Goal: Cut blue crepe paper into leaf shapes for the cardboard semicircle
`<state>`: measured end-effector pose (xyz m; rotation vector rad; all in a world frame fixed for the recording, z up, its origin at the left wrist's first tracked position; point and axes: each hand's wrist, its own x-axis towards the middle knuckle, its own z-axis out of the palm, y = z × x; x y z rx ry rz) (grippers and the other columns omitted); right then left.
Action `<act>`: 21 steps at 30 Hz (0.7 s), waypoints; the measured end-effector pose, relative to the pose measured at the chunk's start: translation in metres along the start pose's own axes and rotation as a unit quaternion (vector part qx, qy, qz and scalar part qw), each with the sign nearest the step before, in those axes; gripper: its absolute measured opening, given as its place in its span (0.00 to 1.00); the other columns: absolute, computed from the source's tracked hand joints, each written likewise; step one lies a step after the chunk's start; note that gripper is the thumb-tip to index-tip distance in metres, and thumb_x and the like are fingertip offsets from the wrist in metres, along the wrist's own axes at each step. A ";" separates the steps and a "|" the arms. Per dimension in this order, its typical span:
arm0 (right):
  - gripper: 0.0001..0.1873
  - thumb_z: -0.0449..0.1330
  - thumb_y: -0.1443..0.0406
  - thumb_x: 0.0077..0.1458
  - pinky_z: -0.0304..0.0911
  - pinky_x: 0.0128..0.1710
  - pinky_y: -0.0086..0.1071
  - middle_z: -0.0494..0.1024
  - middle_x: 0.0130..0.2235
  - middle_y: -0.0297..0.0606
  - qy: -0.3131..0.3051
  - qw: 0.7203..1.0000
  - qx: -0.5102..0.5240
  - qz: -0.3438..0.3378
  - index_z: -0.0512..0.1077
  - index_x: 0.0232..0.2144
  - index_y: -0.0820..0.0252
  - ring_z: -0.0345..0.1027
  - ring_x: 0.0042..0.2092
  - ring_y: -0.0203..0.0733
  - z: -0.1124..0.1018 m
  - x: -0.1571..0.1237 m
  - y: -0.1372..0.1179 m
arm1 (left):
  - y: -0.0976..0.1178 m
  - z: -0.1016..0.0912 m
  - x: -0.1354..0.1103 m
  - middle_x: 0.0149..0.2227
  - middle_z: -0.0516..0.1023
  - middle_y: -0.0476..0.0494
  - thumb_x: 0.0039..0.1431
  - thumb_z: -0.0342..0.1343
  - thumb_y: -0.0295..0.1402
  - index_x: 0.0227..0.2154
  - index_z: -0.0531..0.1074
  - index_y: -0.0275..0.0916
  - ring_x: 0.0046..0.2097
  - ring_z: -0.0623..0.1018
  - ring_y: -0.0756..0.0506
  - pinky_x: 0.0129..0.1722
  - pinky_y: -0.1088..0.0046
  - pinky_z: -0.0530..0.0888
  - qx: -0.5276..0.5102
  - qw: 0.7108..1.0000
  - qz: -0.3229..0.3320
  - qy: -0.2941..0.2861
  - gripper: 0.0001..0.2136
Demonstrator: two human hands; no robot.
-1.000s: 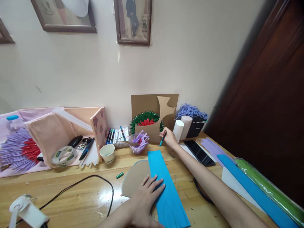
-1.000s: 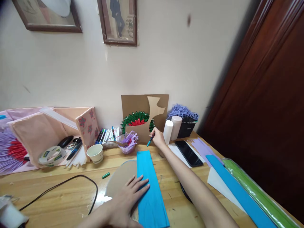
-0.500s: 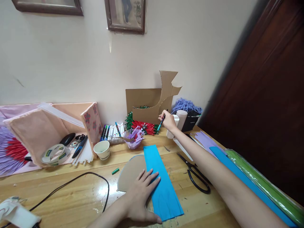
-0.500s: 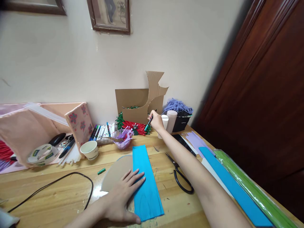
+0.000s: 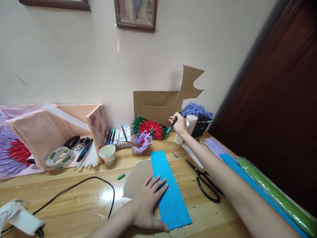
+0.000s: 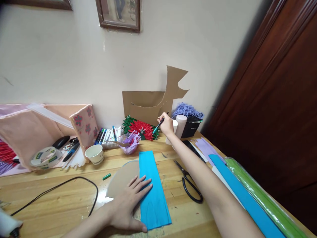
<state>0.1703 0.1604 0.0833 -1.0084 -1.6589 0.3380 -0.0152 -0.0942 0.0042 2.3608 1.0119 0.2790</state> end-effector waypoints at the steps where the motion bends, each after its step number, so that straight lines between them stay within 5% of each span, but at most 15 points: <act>1: 0.08 0.56 0.66 0.45 0.63 0.37 0.35 0.76 0.30 0.39 -0.004 1.000 0.000 -0.001 0.57 0.21 0.56 0.71 0.38 0.43 0.000 0.000 0.000 | 0.000 0.000 0.000 0.66 0.42 0.43 0.42 0.54 0.60 0.64 0.41 0.46 0.65 0.44 0.31 0.61 0.45 0.42 0.001 1.000 0.001 0.002 0.49; 16: 0.07 0.56 0.71 0.39 0.60 0.33 0.30 0.73 0.26 0.32 -0.173 0.983 -0.041 0.043 0.59 0.19 0.57 0.67 0.31 0.38 0.029 -0.052 0.035 | -0.003 0.006 0.008 0.65 0.47 0.39 0.45 0.51 0.60 0.63 0.44 0.41 0.65 0.45 0.35 0.62 0.50 0.43 0.053 0.998 0.020 0.013 0.47; 21: 0.08 0.56 0.71 0.41 0.60 0.34 0.31 0.72 0.27 0.31 -0.177 0.982 -0.047 0.045 0.59 0.20 0.57 0.67 0.32 0.38 0.036 -0.056 0.035 | -0.003 0.007 0.008 0.65 0.46 0.40 0.45 0.50 0.61 0.63 0.44 0.41 0.65 0.45 0.36 0.62 0.52 0.42 0.065 0.998 0.018 0.013 0.46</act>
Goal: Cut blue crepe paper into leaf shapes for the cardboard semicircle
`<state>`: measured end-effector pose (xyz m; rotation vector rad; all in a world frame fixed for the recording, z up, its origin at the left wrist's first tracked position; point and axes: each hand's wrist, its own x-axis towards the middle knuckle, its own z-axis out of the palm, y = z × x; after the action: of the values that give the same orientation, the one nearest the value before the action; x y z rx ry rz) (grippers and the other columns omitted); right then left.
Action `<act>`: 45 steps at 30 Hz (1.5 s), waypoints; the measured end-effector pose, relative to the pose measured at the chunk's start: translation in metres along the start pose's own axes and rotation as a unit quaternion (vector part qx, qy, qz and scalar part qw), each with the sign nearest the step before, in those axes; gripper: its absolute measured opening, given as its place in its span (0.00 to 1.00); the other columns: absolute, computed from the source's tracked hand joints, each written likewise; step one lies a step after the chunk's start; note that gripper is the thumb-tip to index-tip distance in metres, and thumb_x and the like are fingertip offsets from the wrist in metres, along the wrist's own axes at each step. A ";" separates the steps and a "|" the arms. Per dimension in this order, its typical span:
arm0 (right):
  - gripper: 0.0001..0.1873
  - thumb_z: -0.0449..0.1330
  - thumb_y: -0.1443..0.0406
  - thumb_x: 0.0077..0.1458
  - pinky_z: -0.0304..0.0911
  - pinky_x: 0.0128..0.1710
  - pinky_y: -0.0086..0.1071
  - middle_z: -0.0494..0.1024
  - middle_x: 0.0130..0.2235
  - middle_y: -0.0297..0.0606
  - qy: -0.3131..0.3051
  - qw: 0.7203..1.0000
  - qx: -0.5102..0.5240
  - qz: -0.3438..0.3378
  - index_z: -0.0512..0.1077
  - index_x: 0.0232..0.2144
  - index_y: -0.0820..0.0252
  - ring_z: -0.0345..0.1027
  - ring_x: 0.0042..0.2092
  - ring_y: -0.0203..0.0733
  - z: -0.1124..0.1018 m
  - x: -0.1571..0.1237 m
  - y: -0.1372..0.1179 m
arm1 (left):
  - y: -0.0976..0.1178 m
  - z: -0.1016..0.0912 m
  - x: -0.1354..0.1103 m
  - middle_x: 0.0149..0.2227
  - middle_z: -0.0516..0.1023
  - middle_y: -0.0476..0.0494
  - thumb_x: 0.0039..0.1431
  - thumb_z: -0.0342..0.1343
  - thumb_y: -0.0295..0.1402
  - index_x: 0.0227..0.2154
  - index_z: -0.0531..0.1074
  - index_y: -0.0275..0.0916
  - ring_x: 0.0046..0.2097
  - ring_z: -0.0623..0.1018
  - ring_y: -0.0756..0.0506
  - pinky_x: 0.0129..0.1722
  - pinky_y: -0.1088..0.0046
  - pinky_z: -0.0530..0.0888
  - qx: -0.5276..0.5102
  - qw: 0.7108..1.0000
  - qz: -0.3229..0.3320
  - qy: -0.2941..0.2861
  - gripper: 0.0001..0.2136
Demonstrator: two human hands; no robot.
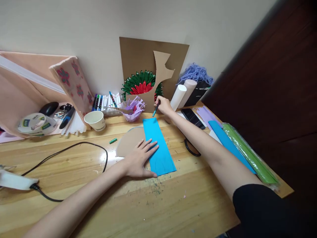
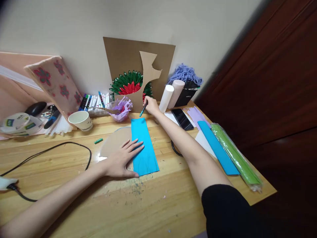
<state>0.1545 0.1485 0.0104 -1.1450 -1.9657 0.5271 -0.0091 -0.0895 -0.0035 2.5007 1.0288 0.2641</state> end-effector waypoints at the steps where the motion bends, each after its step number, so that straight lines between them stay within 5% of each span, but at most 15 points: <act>1: 0.08 0.56 0.71 0.42 0.60 0.35 0.31 0.73 0.28 0.32 0.005 1.000 0.000 0.002 0.59 0.21 0.57 0.67 0.32 0.38 -0.001 -0.001 -0.002 | 0.000 0.000 0.000 0.65 0.46 0.40 0.45 0.50 0.61 0.63 0.44 0.41 0.65 0.45 0.36 0.62 0.52 0.42 0.001 1.000 0.001 0.000 0.46; 7: 0.07 0.54 0.63 0.53 0.57 0.31 0.30 0.71 0.28 0.33 0.114 0.992 -0.053 0.013 0.58 0.28 0.55 0.65 0.29 0.38 -0.037 -0.059 -0.035 | 0.000 0.002 0.001 0.65 0.47 0.38 0.45 0.49 0.62 0.63 0.44 0.41 0.65 0.46 0.35 0.62 0.52 0.42 0.002 1.000 0.007 0.008 0.47; 11: 0.11 0.57 0.60 0.50 0.53 0.26 0.30 0.67 0.21 0.29 -0.043 0.986 -0.103 0.125 0.57 0.25 0.55 0.61 0.24 0.38 -0.058 -0.134 -0.049 | 0.000 0.003 0.001 0.65 0.47 0.37 0.45 0.49 0.62 0.63 0.44 0.40 0.65 0.45 0.35 0.62 0.51 0.42 0.003 1.000 0.009 0.013 0.47; 14: 0.13 0.60 0.60 0.47 0.55 0.28 0.30 0.71 0.26 0.31 -0.118 0.976 -0.048 0.174 0.57 0.25 0.55 0.64 0.28 0.39 -0.057 -0.174 -0.048 | 0.001 0.003 0.001 0.65 0.47 0.37 0.45 0.50 0.61 0.63 0.43 0.39 0.65 0.45 0.34 0.62 0.51 0.42 -0.002 1.000 0.013 0.014 0.47; 20: 0.19 0.66 0.57 0.40 0.53 0.24 0.28 0.64 0.23 0.27 -0.158 0.960 0.095 0.212 0.58 0.24 0.56 0.58 0.25 0.35 -0.042 -0.190 -0.047 | -0.001 0.003 0.000 0.66 0.43 0.36 0.45 0.52 0.59 0.64 0.39 0.41 0.65 0.45 0.34 0.62 0.50 0.41 -0.025 0.999 0.016 0.020 0.48; 24: 0.21 0.66 0.57 0.40 0.54 0.25 0.28 0.65 0.26 0.28 -0.086 0.960 0.182 0.193 0.56 0.23 0.56 0.57 0.26 0.33 -0.047 -0.193 -0.056 | 0.003 0.006 -0.002 0.66 0.35 0.36 0.44 0.58 0.55 0.64 0.35 0.43 0.65 0.42 0.32 0.62 0.49 0.45 -0.101 0.989 -0.035 0.100 0.51; 27: 0.22 0.67 0.58 0.41 0.54 0.25 0.28 0.63 0.27 0.28 -0.025 0.953 0.245 0.177 0.54 0.22 0.57 0.56 0.26 0.32 -0.053 -0.198 -0.065 | 0.012 0.011 0.001 0.65 0.41 0.34 0.46 0.60 0.49 0.64 0.36 0.43 0.64 0.50 0.33 0.60 0.51 0.54 -0.237 0.945 -0.117 0.191 0.49; 29: 0.23 0.68 0.59 0.41 0.53 0.25 0.28 0.62 0.27 0.28 -0.009 0.945 0.276 0.173 0.54 0.22 0.57 0.54 0.25 0.31 -0.055 -0.200 -0.069 | 0.019 0.012 0.004 0.62 0.53 0.33 0.49 0.59 0.45 0.63 0.44 0.41 0.60 0.60 0.35 0.56 0.54 0.62 -0.379 0.887 -0.159 0.212 0.42; 32: 0.23 0.68 0.60 0.42 0.53 0.26 0.28 0.61 0.27 0.28 -0.008 0.939 0.302 0.164 0.54 0.23 0.57 0.54 0.25 0.31 -0.055 -0.202 -0.075 | 0.024 0.012 0.008 0.53 0.70 0.33 0.52 0.58 0.44 0.53 0.64 0.35 0.51 0.72 0.38 0.48 0.61 0.70 -0.578 0.779 -0.198 0.141 0.28; 35: 0.23 0.68 0.60 0.42 0.53 0.26 0.28 0.61 0.27 0.28 -0.010 0.940 0.300 0.162 0.54 0.23 0.57 0.54 0.26 0.32 -0.054 -0.205 -0.078 | 0.022 0.010 0.009 0.43 0.77 0.36 0.48 0.61 0.44 0.40 0.73 0.33 0.43 0.77 0.41 0.43 0.65 0.72 -0.653 0.719 -0.222 0.084 0.21; 39: 0.22 0.68 0.59 0.41 0.49 0.24 0.28 0.58 0.23 0.26 -0.008 0.950 0.266 0.163 0.56 0.22 0.56 0.51 0.25 0.32 -0.055 -0.207 -0.080 | 0.016 0.006 0.008 0.37 0.79 0.40 0.43 0.65 0.43 0.37 0.73 0.35 0.36 0.78 0.45 0.35 0.71 0.73 -0.645 0.706 -0.263 0.125 0.20; 45: 0.22 0.68 0.57 0.41 0.51 0.24 0.28 0.58 0.23 0.26 0.010 0.959 0.231 0.164 0.57 0.22 0.56 0.52 0.24 0.33 -0.057 -0.208 -0.079 | 0.016 0.002 0.009 0.34 0.79 0.41 0.41 0.66 0.42 0.33 0.73 0.34 0.33 0.77 0.46 0.34 0.70 0.72 -0.563 0.752 -0.277 0.205 0.19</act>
<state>0.2163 -0.0726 0.0108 -1.1621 -1.5211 1.0816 0.0079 -0.0940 0.0021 1.0043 1.1909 0.9351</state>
